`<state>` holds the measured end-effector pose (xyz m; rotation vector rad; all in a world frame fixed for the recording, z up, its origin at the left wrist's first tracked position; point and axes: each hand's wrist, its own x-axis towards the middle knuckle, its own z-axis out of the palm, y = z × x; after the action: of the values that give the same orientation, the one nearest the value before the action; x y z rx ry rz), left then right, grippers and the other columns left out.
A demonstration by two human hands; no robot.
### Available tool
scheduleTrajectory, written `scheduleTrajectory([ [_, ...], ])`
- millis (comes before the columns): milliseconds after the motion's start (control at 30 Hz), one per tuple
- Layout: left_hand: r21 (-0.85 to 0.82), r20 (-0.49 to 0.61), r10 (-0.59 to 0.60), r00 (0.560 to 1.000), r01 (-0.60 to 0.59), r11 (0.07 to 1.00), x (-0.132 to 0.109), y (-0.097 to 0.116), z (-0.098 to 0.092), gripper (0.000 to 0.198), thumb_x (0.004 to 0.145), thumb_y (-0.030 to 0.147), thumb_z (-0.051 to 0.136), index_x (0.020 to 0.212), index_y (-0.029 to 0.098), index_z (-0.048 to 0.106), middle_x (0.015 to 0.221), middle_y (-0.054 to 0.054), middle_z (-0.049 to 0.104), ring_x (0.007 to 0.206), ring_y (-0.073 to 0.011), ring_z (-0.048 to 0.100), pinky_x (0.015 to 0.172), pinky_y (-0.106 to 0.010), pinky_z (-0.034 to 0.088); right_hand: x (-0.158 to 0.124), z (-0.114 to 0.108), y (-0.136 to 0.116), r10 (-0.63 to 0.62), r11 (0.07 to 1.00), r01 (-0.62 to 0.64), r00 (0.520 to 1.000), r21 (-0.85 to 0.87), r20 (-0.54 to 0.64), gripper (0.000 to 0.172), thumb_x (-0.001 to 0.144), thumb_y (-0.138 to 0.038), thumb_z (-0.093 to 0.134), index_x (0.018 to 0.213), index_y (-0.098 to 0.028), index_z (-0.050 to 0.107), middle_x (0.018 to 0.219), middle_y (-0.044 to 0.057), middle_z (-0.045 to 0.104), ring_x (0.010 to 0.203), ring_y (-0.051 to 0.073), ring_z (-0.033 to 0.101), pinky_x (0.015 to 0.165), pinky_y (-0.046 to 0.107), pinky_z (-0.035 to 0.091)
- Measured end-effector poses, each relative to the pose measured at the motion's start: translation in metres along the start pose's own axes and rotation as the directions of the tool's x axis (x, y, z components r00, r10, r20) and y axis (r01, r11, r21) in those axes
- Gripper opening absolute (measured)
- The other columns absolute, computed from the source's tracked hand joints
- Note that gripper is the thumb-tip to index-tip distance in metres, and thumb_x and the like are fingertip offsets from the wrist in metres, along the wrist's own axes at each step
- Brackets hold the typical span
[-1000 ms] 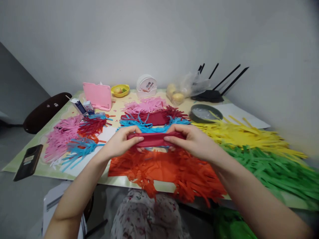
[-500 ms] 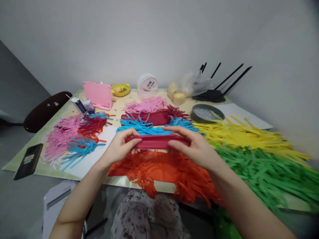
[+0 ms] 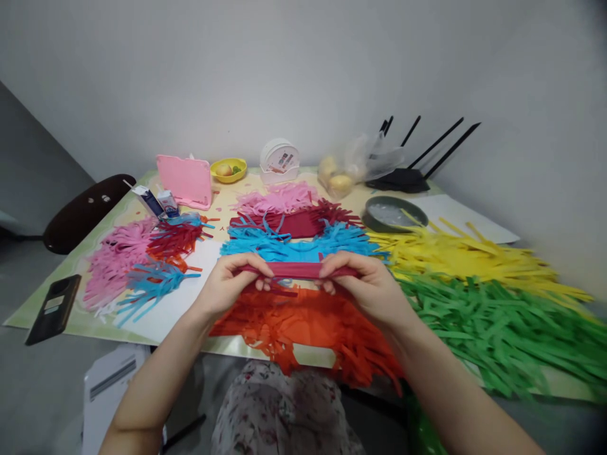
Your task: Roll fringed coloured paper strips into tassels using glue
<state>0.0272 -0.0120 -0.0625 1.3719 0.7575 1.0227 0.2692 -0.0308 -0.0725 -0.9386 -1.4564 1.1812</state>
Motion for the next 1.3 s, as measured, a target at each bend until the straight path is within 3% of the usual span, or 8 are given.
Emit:
scheduleTrajectory([
  [200,0.096,-0.017,0.038,0.999,-0.037,0.995,0.000,-0.003,0.000,0.013,0.077,0.015,0.056,0.071,0.015,0.068,0.068,-0.003,0.062,0.063,-0.0117,0.054,0.064,-0.025,0.042,0.002,0.004,0.001,0.002,0.999,-0.003,1.000,-0.033,-0.013,0.013,0.080,-0.027,0.060,0.070,-0.020,0.064,0.059,0.000,0.058,0.056,0.013,0.054,0.056,0.027,0.045],
  [333,0.198,0.012,0.064,0.998,-0.065,0.978,0.001,-0.004,-0.001,0.021,0.081,0.032,0.058,0.075,0.014,0.067,0.076,-0.006,0.063,0.066,-0.0137,0.053,0.061,-0.025,0.041,0.002,0.006,0.004,0.045,0.999,-0.046,0.998,-0.014,-0.046,0.009,0.079,-0.024,0.057,0.073,-0.019,0.062,0.060,-0.001,0.057,0.055,0.012,0.053,0.057,0.027,0.045],
  [533,0.390,-0.101,0.132,0.986,-0.083,0.917,0.001,-0.005,0.004,0.034,0.082,0.035,0.066,0.062,0.018,0.045,0.064,0.002,0.051,0.062,-0.0106,0.047,0.060,-0.022,0.038,0.000,0.005,-0.003,-0.034,0.978,0.034,0.999,-0.206,0.002,0.022,0.083,-0.035,0.056,0.069,-0.019,0.060,0.063,0.001,0.057,0.059,0.014,0.053,0.057,0.027,0.043],
  [700,0.624,0.015,0.160,0.987,-0.134,0.770,-0.003,0.000,0.002,0.018,0.087,0.029,0.062,0.102,0.019,0.061,0.092,-0.004,0.067,0.081,-0.0150,0.060,0.075,-0.026,0.044,-0.002,0.005,-0.010,0.006,0.913,-0.014,1.000,-0.409,-0.022,0.020,0.085,-0.033,0.061,0.101,-0.021,0.061,0.086,0.003,0.070,0.074,0.018,0.064,0.069,0.028,0.048],
  [800,0.702,0.064,0.126,0.990,-0.134,0.700,-0.004,0.001,0.000,0.010,0.089,0.028,0.058,0.091,0.019,0.062,0.088,-0.004,0.068,0.081,-0.0156,0.061,0.076,-0.026,0.043,-0.002,0.004,-0.012,0.020,0.836,-0.014,1.000,-0.549,0.006,0.015,0.086,-0.031,0.058,0.093,-0.020,0.066,0.087,0.005,0.072,0.080,0.021,0.066,0.075,0.031,0.049],
  [900,0.606,0.054,0.084,0.995,-0.099,0.789,-0.005,-0.002,-0.002,0.014,0.090,0.029,0.058,0.083,0.018,0.053,0.083,-0.002,0.065,0.078,-0.0143,0.062,0.073,-0.025,0.044,-0.004,0.005,-0.011,0.030,0.859,-0.040,0.999,-0.510,-0.028,0.013,0.084,-0.032,0.060,0.080,-0.019,0.062,0.074,0.003,0.068,0.069,0.019,0.065,0.065,0.029,0.049],
  [1033,0.265,0.069,-0.012,0.998,-0.007,0.964,-0.007,-0.005,0.000,0.014,0.091,0.030,0.057,0.089,0.018,0.050,0.076,0.000,0.065,0.062,-0.0112,0.063,0.065,-0.024,0.048,-0.007,0.008,-0.006,0.049,0.969,-0.058,0.998,-0.240,-0.044,0.016,0.084,-0.034,0.063,0.087,-0.018,0.065,0.069,0.002,0.070,0.062,0.016,0.066,0.059,0.026,0.052],
  [1300,0.002,-0.022,0.002,1.000,-0.002,1.000,-0.004,-0.011,0.002,0.014,0.083,0.023,0.065,0.091,0.014,0.073,0.072,-0.003,0.070,0.057,-0.0102,0.061,0.063,-0.023,0.049,-0.006,0.013,0.009,0.027,0.999,-0.023,0.992,0.031,-0.123,0.010,0.079,-0.027,0.069,0.080,-0.020,0.075,0.066,0.002,0.071,0.057,0.012,0.066,0.055,0.022,0.053],
])
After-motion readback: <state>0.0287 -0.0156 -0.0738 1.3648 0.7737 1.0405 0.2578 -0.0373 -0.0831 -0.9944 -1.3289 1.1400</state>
